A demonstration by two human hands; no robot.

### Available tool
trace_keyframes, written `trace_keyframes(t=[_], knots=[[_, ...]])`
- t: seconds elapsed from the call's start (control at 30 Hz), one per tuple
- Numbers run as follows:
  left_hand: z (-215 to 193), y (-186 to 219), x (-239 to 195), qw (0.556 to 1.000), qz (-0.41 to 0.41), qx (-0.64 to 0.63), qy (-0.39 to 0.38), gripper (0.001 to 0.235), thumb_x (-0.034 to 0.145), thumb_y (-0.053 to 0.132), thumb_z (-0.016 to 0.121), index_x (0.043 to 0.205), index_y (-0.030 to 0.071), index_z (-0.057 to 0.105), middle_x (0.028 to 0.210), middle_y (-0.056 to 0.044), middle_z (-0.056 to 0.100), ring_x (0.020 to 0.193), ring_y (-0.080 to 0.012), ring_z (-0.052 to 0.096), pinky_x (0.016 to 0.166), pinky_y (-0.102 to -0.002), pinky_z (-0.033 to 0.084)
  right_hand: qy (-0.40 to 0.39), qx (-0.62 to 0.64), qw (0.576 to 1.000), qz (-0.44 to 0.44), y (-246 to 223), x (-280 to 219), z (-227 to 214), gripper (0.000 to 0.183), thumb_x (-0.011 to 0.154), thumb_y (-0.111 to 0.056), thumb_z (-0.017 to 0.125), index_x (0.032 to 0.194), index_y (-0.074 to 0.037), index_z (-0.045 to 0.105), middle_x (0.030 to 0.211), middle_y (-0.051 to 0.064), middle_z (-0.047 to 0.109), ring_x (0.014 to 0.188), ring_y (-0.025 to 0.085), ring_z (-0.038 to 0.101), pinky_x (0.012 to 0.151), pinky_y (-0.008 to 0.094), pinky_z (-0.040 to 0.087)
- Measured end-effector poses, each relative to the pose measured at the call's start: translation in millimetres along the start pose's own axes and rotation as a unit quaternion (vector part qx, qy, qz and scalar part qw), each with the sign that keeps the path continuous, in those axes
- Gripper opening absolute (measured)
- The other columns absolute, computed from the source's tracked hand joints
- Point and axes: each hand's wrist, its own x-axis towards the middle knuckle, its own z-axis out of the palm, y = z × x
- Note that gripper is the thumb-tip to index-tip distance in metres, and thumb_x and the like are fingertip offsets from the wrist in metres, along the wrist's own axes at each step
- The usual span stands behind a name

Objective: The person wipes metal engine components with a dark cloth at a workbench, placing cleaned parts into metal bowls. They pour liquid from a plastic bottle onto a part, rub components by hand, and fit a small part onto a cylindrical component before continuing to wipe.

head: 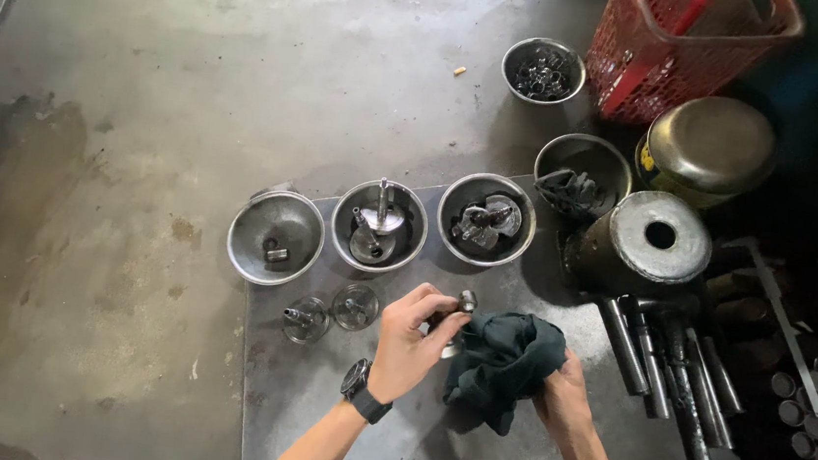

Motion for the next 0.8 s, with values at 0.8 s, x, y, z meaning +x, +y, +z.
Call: trace_keyframes(t=[0.8], knots=[[38.6,-199.8,-72.8,0.673,-0.389,-0.625,-0.067,0.031,0.104,0.019,0.054,0.105,-0.01,0.063,0.088,-0.014,0.071,0.073,-0.0246,0.066,0.061,-0.039,0.052,-0.067,-0.299,0.937,-0.168,-73.2,-32.2,80.7,0.012,0.084,0.004,0.063,0.091,0.002,0.073,0.085,0.002,0.075,0.082,0.009,0.067,0.075,0.027,0.056]])
